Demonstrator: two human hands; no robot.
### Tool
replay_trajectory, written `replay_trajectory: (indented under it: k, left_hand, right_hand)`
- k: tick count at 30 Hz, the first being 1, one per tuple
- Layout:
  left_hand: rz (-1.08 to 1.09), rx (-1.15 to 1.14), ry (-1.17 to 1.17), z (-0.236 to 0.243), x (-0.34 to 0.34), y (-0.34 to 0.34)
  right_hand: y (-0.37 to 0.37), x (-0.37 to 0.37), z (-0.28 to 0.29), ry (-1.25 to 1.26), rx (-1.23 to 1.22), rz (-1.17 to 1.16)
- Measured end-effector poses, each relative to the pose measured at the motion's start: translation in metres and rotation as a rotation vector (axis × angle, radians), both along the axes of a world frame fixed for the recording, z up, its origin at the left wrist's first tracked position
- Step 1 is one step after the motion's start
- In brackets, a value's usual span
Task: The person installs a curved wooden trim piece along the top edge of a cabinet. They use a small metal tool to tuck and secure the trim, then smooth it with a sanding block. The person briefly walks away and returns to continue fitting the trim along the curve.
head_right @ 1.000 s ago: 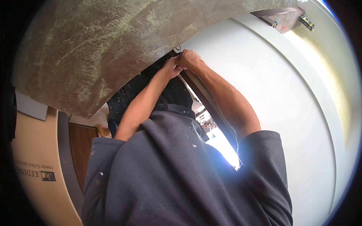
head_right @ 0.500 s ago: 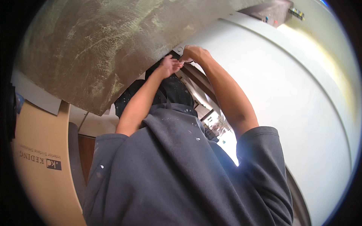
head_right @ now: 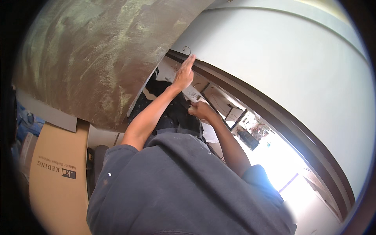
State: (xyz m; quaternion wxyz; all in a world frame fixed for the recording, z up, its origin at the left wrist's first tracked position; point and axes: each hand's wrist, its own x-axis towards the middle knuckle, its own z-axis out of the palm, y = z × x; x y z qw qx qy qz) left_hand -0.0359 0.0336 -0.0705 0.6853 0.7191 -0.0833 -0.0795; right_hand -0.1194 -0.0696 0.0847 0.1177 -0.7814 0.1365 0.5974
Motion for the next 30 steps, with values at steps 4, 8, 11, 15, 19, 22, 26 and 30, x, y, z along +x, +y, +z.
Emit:
replay_trajectory:
  k: [4,8,11,15,19,22,26,30]
  left_hand:
    - [-0.075,0.092,-0.037,-0.006,0.004,-0.013]
    - [-0.123,0.180,-0.020,-0.028,0.004,-0.013]
    - [-0.127,0.246,-0.064,-0.028,0.005,-0.017]
    - [0.002,0.189,-0.047,-0.011,0.001,-0.027]
    - [0.002,0.158,-0.022,-0.019,-0.019,-0.020]
    - [-0.063,0.303,0.083,-0.054,-0.032,-0.002]
    - [0.001,0.108,0.352,-0.108,-0.062,0.022]
    - [0.035,0.207,0.512,-0.143,-0.111,0.058]
  right_hand:
    - [-0.036,-0.044,-0.010,-0.028,0.027,-0.186]
    - [-0.061,-0.080,-0.035,-0.167,0.152,-0.232]
    - [-0.074,-0.106,-0.048,-0.206,0.192,-0.315]
    - [-0.079,-0.122,-0.061,-0.335,0.231,-0.239]
    - [-0.069,-0.123,-0.060,-0.162,0.191,-0.391]
    - [-0.052,-0.125,-0.059,-0.302,0.099,-0.439]
    - [-0.034,-0.142,-0.063,-0.389,0.059,-0.585]
    - [-0.007,-0.172,-0.078,-0.374,-0.028,-0.763]
